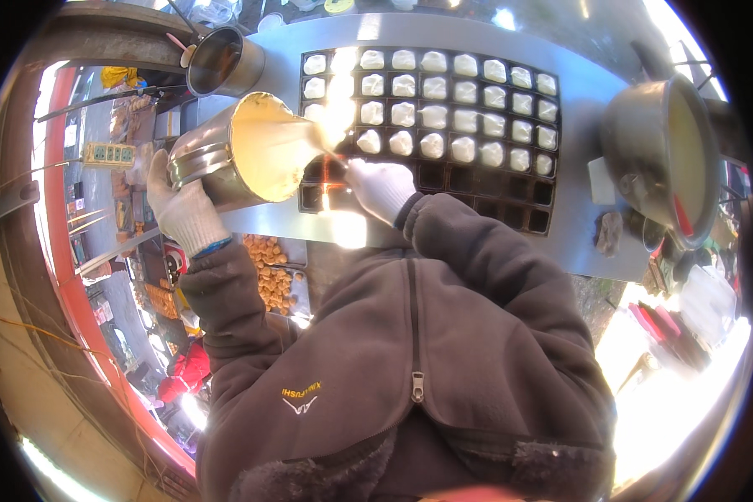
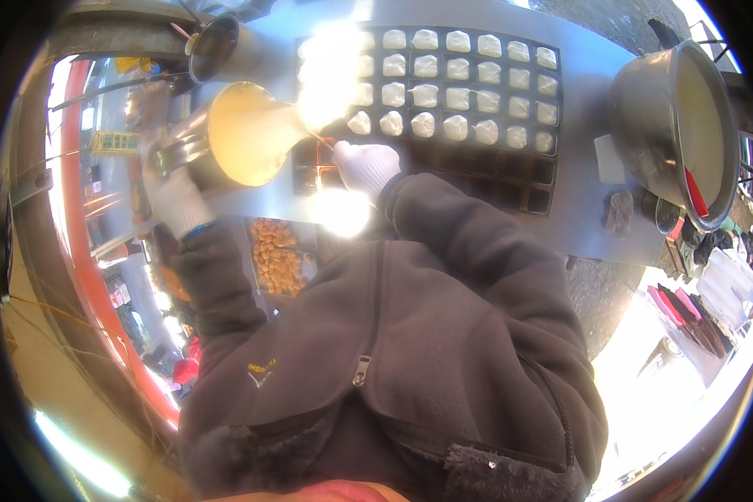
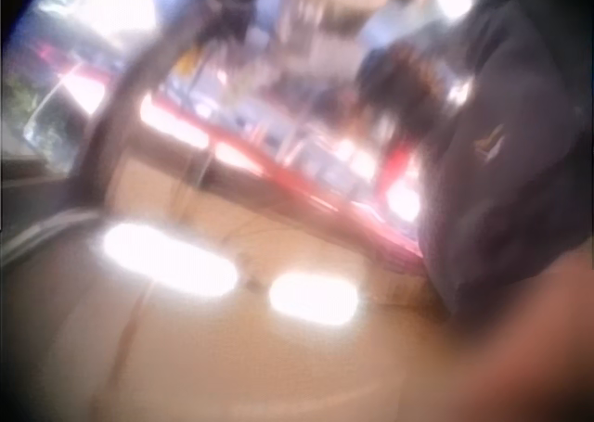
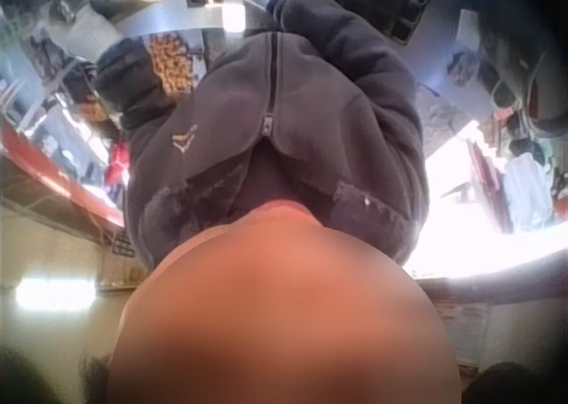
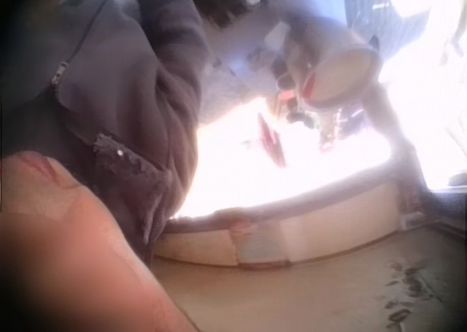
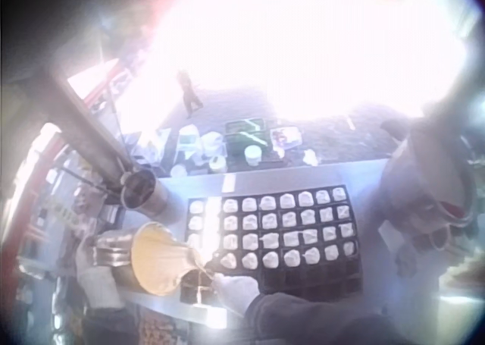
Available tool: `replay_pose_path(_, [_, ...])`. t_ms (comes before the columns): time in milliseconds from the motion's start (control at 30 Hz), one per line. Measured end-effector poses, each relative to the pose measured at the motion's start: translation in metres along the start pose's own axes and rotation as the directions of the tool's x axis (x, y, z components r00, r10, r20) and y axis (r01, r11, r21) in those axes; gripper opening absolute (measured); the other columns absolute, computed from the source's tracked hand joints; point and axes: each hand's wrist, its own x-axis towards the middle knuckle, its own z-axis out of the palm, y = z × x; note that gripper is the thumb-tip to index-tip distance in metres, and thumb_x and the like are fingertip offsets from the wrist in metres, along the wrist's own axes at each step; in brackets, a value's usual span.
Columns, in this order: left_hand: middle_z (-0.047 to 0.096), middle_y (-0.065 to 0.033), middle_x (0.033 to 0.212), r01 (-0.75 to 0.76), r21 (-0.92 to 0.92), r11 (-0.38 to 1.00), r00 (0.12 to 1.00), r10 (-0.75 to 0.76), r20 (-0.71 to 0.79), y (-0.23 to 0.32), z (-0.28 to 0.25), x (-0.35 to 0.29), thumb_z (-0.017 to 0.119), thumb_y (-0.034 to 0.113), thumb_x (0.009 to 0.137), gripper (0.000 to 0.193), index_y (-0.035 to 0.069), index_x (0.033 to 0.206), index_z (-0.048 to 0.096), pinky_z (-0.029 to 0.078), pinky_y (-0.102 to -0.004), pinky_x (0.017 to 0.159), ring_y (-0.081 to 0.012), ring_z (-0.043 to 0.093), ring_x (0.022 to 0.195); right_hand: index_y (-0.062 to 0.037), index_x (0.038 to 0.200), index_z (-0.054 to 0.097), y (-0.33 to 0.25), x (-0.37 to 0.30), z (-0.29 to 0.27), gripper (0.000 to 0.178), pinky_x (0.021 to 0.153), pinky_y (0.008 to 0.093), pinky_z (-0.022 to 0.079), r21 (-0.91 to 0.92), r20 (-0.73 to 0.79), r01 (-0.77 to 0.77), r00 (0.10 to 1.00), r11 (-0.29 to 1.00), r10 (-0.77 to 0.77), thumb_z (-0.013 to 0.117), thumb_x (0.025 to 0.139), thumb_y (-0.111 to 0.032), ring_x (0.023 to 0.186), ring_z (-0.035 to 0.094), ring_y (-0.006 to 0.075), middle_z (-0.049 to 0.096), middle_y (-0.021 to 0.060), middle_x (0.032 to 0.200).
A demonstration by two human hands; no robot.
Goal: The person pours batter from a metal pitcher into a multi-cavity mold using a ladle to guide the flow. They refill the pitcher from a larger pot and repeat the process, then place the filled mold into a warmer.
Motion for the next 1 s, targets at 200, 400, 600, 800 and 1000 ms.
replay_pose_path(200, [0.066,-0.0208,0.152,0.077,-0.125,0.989,0.995,-0.083,-0.045,-0.016,-0.014,0.021,0.062,-0.017,0.094,0.064,-0.01,0.157,0.056,0.051,-0.0368,0.122,-0.0274,0.068,0.137,-0.0087,0.11,0.073,-0.003,0.016,-0.005,0.017,0.064,0.0476,0.061,-0.048,0.097,-0.092,0.991,0.995,0.097,0.064,0.11,-0.023,0.076,0.08,0.0362,0.078,0.0157,0.082])
replay_pose_path(400, [0.071,-0.0144,0.146,0.019,-0.173,0.985,0.993,-0.039,-0.115,-0.032,-0.025,0.034,0.081,0.034,0.11,0.058,-0.002,0.152,0.064,0.056,-0.0357,0.109,-0.0206,0.067,0.128,-0.0098,0.11,0.073,-0.049,0.048,0.017,0.012,0.062,0.0491,0.06,0.014,0.085,0.059,0.995,0.998,-0.06,0.064,0.106,-0.016,0.072,0.079,0.0356,0.077,0.013,0.081])
replay_pose_path(600, [0.069,-0.0188,0.146,0.06,-0.028,0.998,0.982,-0.064,-0.175,-0.034,-0.048,0.037,0.07,-0.013,0.097,0.058,-0.009,0.154,0.059,0.057,-0.0357,0.115,-0.0255,0.07,0.129,-0.0101,0.11,0.074,-0.044,0.042,0.019,0.012,0.059,0.0456,0.059,-0.064,0.084,0.061,0.995,0.996,-0.055,0.064,0.107,-0.016,0.071,0.078,0.0321,0.077,0.0115,0.082])
replay_pose_path(800, [0.069,-0.0188,0.144,-0.003,-0.226,0.974,0.995,-0.019,-0.093,-0.05,-0.063,0.031,0.091,0.013,0.1,0.066,-0.01,0.153,0.058,0.06,-0.0337,0.108,-0.0243,0.071,0.126,-0.0099,0.114,0.071,-0.076,0.025,0.045,0.015,0.068,0.0482,0.062,0.095,0.204,0.066,0.975,0.993,-0.085,0.07,0.107,-0.023,0.077,0.08,0.0367,0.078,0.0143,0.086])
replay_pose_path(1000, [0.07,-0.0204,0.143,-0.001,-0.127,0.992,0.991,-0.016,-0.131,-0.055,-0.078,0.011,0.093,0.013,0.098,0.071,-0.012,0.153,0.056,0.057,-0.0352,0.112,-0.0255,0.07,0.129,-0.01,0.106,0.072,-0.06,-0.004,0.026,0.008,0.061,0.0437,0.061,-0.029,0.248,0.004,0.969,1.0,0.003,0.068,0.106,-0.017,0.072,0.079,0.0304,0.073,0.0109,0.079])
